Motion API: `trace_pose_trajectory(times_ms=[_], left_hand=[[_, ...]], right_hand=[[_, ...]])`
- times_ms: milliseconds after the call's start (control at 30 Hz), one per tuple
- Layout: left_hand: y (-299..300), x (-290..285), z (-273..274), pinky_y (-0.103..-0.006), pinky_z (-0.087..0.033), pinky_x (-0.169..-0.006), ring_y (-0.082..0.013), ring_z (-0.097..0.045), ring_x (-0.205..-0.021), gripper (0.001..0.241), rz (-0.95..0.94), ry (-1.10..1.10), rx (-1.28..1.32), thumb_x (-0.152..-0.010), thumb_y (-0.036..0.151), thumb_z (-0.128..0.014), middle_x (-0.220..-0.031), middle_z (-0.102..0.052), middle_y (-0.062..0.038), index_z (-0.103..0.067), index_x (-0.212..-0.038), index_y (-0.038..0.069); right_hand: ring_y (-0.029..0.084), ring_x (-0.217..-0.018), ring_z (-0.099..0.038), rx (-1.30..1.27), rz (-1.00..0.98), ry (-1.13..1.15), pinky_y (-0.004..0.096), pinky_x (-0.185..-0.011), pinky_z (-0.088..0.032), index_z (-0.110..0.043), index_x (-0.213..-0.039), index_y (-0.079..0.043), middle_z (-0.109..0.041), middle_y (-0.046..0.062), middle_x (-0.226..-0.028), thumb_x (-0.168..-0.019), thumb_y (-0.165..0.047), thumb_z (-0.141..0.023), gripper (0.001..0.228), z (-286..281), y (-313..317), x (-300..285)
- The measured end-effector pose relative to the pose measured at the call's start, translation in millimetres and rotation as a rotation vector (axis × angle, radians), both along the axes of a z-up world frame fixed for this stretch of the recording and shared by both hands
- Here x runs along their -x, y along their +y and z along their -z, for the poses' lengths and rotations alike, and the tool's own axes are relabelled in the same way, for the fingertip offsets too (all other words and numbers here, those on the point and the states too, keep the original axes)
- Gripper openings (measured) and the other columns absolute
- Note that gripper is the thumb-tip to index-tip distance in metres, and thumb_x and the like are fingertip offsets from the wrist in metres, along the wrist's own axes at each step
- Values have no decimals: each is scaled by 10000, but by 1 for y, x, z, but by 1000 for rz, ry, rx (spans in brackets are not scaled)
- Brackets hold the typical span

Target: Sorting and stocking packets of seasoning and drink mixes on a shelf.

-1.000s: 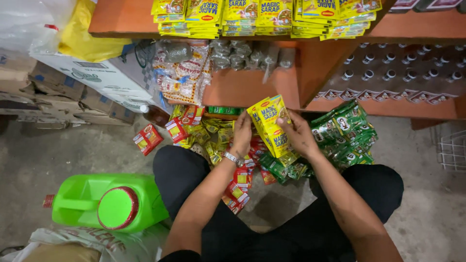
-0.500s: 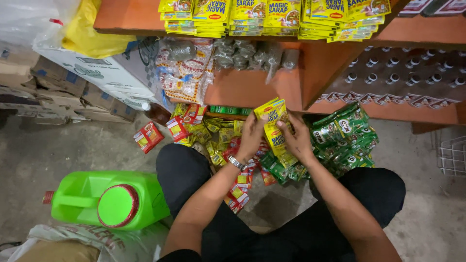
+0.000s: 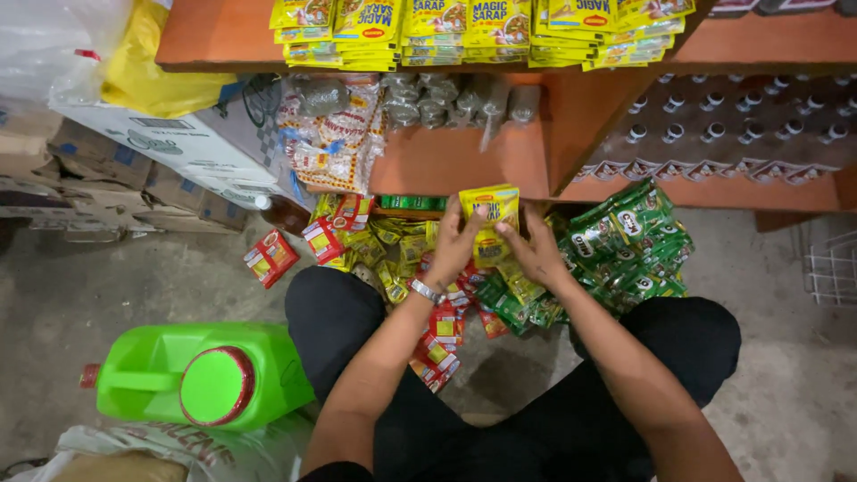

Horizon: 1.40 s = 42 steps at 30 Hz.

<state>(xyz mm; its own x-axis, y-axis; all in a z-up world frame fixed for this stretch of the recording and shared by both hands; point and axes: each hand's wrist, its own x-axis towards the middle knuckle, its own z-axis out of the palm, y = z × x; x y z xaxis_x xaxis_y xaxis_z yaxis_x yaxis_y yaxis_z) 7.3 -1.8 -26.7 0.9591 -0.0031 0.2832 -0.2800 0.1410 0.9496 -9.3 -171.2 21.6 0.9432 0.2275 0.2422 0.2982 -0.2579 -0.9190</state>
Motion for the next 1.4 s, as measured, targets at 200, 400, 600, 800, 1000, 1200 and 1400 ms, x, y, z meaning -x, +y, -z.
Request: trace_pose_trajectory(times_ms=[200,400,600,800,1000,1200,1400], left_hand=[[-14,0,35,-332,-521,-994,-179,-622,-1156,562,236,243,28,-988,274,-677,-1306,-646,-100,-474,-1441,12],[-32,27,78,-364,-560,-923,-198,-691,-1039,613,502,433,-244,-824,316,-826,-1176,-728,-98,-610,-1312,15],[-30,34,145,-395,-543,-854,-230,-687,-949,427,544,172,-626,-951,374,-731,-1030,-746,-152,-729,-1202,29],[-24,31,141,-382,-541,-717,-161,-667,-784,305,330,220,-517,-947,346,-702,-897,-743,-113,-739,-1051,61],[-12,2,96,-340,-486,-646,-125,-572,-703,305,-40,313,-366,-1041,281,-611,-760,-684,-86,-703,-955,3],[-4,-7,80,-280,-484,-746,-73,-574,-851,240,-83,163,17,-1062,159,-539,-920,-693,5,-677,-1043,-37],[-4,-2,51,-264,-504,-813,-59,-598,-912,246,-119,133,95,-1057,150,-536,-1003,-713,12,-665,-1141,-42]], right_hand=[[175,-1164,-601,-238,119,90,354,-1021,-509,-505,-1387,-27,-629,81,-1268,-1070,-249,-581,395,15,-20,-18],[158,-1122,-626,-796,272,202,351,-1000,-550,-484,-1439,-95,-635,24,-1268,-1046,-233,-613,436,1,-56,-39],[156,-1201,-624,-948,315,-44,347,-1081,-522,-478,-1489,-61,-638,35,-1343,-1110,-236,-623,442,-19,-95,-43],[170,-1169,-651,-931,277,-47,337,-1039,-541,-500,-1475,-28,-666,55,-1326,-1123,-262,-597,435,-36,-101,-35],[201,-965,-689,-686,302,346,358,-839,-582,-548,-1371,-55,-703,72,-1149,-1040,-284,-600,406,-35,-78,-26],[117,-1008,-653,-447,66,385,288,-885,-552,-584,-1348,-26,-693,49,-1165,-1047,-243,-608,372,-1,-46,-18],[86,-991,-632,-283,51,303,265,-862,-540,-609,-1315,-9,-692,34,-1129,-1039,-220,-613,348,-15,-18,-6]])
